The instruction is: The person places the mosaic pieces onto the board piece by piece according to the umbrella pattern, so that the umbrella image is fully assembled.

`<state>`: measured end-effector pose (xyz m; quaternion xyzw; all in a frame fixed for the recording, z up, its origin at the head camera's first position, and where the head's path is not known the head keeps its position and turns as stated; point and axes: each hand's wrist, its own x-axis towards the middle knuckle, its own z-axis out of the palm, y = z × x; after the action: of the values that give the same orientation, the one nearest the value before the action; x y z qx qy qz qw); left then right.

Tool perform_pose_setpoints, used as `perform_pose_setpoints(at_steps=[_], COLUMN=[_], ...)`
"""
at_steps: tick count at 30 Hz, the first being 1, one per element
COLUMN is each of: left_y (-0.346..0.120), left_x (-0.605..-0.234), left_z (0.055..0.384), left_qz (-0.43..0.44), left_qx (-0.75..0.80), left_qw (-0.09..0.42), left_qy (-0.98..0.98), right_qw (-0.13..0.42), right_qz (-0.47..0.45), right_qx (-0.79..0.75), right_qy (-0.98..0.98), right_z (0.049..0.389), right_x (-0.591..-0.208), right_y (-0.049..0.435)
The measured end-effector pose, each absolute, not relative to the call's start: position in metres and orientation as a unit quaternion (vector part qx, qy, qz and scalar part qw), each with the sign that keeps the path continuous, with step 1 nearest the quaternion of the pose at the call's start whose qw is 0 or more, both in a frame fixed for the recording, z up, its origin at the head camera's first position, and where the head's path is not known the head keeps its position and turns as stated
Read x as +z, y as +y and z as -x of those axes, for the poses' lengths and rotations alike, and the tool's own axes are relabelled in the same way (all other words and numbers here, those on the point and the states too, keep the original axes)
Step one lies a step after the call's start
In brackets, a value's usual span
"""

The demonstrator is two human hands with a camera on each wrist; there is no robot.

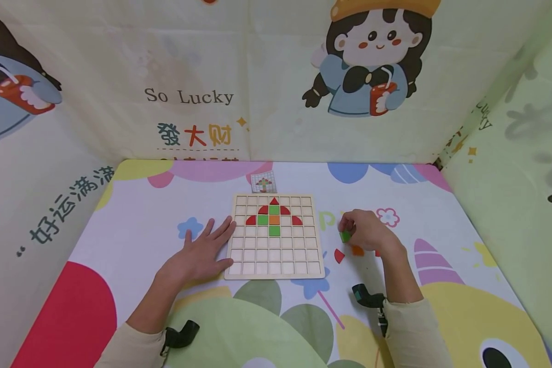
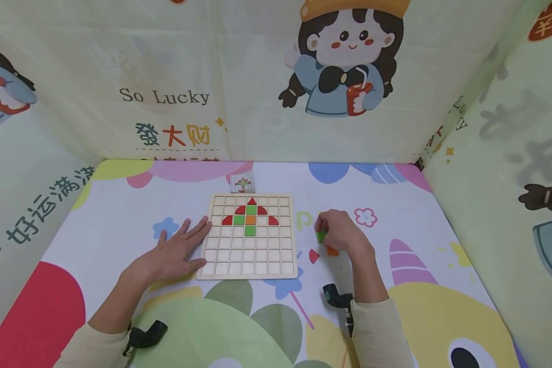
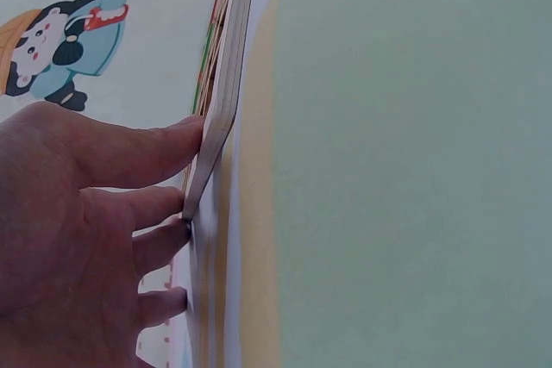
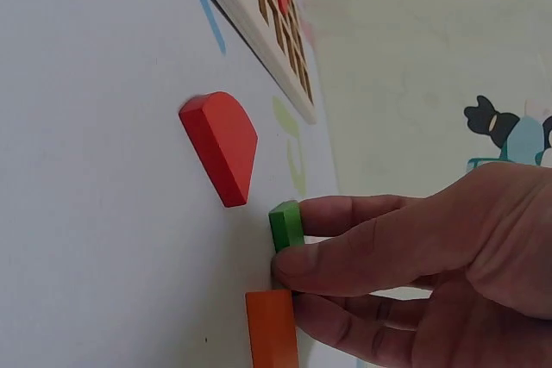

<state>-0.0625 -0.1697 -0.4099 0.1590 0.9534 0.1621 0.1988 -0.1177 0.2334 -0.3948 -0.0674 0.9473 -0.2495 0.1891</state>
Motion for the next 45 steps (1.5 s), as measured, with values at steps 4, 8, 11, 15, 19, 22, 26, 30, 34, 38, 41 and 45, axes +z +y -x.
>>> perform_pose_setpoints(at_steps=[4,8,11,15,19,22,26,30,34,38,41,45], left_y=[-0.17,-0.17,-0.17,-0.169,-0.17,-0.171,-0.171,-0.171,-0.171,-0.171,-0.171,-0.17], left_x=[-0.41,-0.411,-0.411,-0.411,-0.411,-0.411,-0.409,-0.409,-0.41,-0.411,-0.411,-0.411], left_z=[0.063,0.063,0.063,0.063,0.063,0.063,0.063,0.064,0.064,0.064,0.065,0.065], left_qz=[-0.159,-0.159,-0.158,-0.158,-0.16,-0.161,-0.16,-0.158,-0.159,-0.16,-0.159,-0.157], left_qx=[0.162,0.161,0.16,0.161,0.162,0.163,0.166,0.167,0.167,0.169,0.167,0.165], left_qw=[0.199,0.199,0.2,0.2,0.199,0.2,0.2,0.201,0.203,0.205,0.205,0.205], left_qy=[0.953,0.954,0.954,0.954,0.953,0.953,0.952,0.952,0.952,0.951,0.951,0.952], right_qw=[0.177,0.172,0.168,0.162,0.16,0.158,0.155,0.155,0.144,0.127,0.115,0.104], right_qz=[0.069,0.058,0.058,0.067,0.072,0.072,0.075,0.076,0.077,0.083,0.097,0.116], right_qx=[-0.248,-0.25,-0.253,-0.258,-0.259,-0.256,-0.257,-0.261,-0.263,-0.269,-0.28,-0.294], right_qy=[0.95,0.951,0.951,0.95,0.95,0.951,0.951,0.95,0.951,0.951,0.948,0.943], right_z=[0.118,0.118,0.118,0.119,0.119,0.12,0.122,0.124,0.125,0.124,0.124,0.125], right_x=[-0.395,-0.396,-0.396,-0.397,-0.398,-0.398,-0.398,-0.399,-0.401,-0.4,-0.4,-0.399], right_y=[0.234,0.234,0.235,0.235,0.235,0.235,0.234,0.233,0.232,0.228,0.222,0.21])
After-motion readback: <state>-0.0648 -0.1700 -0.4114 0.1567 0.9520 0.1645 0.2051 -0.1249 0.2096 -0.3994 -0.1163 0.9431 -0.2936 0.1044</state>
